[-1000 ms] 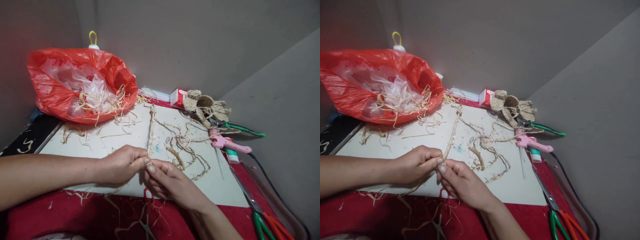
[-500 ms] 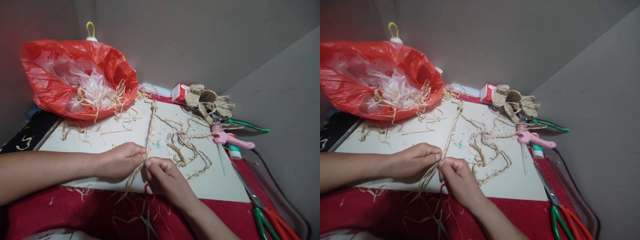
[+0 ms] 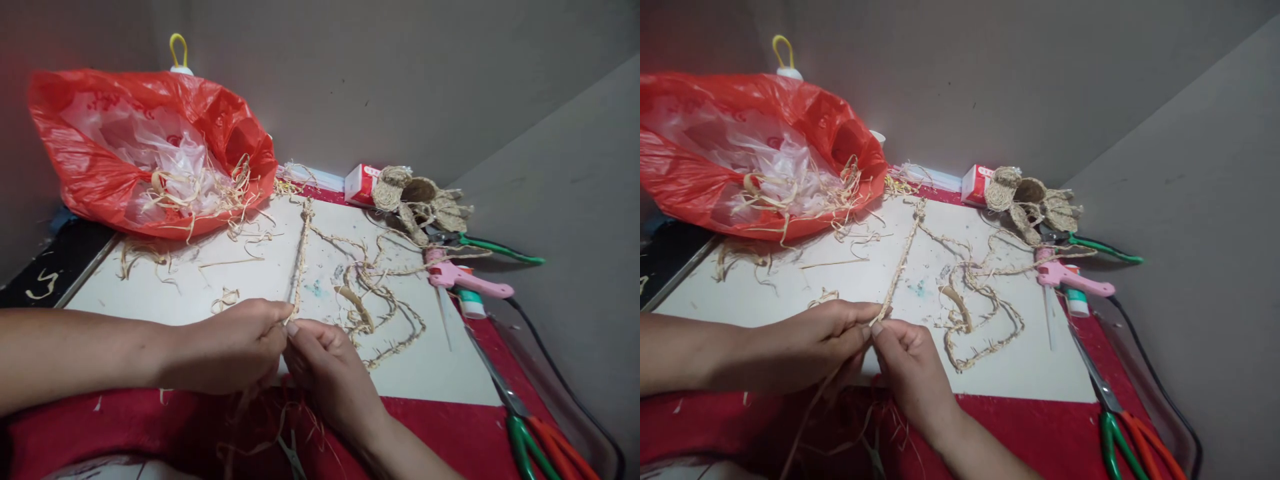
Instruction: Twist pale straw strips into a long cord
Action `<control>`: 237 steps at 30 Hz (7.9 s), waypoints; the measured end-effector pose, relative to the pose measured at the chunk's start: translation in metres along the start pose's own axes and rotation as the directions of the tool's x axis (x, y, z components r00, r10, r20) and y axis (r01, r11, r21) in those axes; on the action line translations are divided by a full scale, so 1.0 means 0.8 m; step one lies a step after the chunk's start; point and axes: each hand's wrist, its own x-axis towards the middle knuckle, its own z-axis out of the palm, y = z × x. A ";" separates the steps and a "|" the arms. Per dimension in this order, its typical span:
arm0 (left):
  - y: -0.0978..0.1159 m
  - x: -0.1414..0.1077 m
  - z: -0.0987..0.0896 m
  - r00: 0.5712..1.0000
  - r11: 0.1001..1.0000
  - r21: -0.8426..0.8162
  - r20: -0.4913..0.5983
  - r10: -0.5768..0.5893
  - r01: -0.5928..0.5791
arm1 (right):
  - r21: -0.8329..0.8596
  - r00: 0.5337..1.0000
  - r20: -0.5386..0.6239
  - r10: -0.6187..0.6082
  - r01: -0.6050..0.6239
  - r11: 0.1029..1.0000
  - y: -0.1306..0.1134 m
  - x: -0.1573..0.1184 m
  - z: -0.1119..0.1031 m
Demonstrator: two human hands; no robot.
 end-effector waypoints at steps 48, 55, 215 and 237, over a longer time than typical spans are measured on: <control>0.007 0.028 -0.030 0.977 0.959 -0.263 0.208 -0.051 0.106 | 0.073 0.969 0.210 0.131 -0.149 0.986 -0.015 0.005 -0.015; 0.012 0.022 -0.028 0.995 0.989 -0.138 0.097 -0.034 0.047 | -0.091 0.967 0.135 0.216 -0.205 0.974 -0.022 0.003 -0.017; -0.007 0.035 -0.029 0.991 0.993 -0.069 0.088 0.104 -0.098 | -0.866 0.986 0.169 -0.018 0.157 0.475 -0.026 -0.012 -0.028; -0.015 0.030 -0.010 0.993 0.950 -0.298 0.029 0.113 -0.099 | -0.906 0.997 0.049 -0.064 0.071 0.417 -0.010 -0.021 -0.005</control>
